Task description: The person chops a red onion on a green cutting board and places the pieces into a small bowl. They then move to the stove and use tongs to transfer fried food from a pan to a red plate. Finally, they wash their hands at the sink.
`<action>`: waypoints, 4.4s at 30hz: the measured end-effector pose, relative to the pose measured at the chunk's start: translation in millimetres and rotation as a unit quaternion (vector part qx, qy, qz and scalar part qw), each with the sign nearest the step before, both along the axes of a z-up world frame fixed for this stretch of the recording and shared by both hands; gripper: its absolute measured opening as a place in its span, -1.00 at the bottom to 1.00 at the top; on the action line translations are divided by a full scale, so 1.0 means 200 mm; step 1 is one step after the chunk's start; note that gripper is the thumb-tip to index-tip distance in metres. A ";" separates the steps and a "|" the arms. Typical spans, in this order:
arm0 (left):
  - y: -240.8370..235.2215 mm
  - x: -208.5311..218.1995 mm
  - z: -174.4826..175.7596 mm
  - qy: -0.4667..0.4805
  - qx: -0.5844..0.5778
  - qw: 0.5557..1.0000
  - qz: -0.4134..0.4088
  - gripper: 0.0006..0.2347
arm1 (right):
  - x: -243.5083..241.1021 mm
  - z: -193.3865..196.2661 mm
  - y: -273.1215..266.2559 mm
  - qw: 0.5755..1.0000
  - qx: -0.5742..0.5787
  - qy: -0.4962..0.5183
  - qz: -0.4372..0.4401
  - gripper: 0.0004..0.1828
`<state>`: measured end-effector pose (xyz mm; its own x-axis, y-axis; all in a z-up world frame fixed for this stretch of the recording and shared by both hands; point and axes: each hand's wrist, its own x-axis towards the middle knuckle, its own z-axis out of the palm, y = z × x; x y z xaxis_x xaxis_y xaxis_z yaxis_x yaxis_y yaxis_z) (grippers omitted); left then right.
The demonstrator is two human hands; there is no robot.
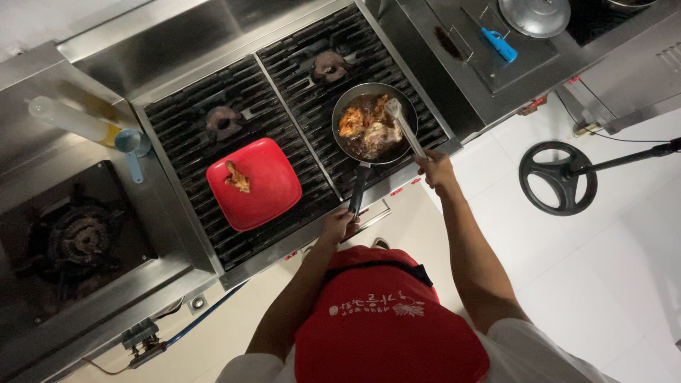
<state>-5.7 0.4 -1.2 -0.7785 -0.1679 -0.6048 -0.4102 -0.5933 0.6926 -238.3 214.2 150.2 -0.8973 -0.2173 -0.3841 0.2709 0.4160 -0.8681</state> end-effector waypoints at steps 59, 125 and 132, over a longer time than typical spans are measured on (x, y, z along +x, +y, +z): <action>-1.23 0.46 0.40 -0.150 -0.636 0.741 0.157 -0.80 | 0.79 0.12 -0.08 0.972 -0.051 0.212 0.093 -0.22; -1.37 0.39 0.26 -0.279 -0.706 0.650 0.036 -0.63 | 1.04 0.09 -0.96 0.875 0.165 0.230 0.393 -0.40; -1.41 0.36 0.18 -0.267 -0.660 0.695 0.101 -0.75 | 1.05 0.01 -0.96 0.870 0.211 0.200 0.398 -0.38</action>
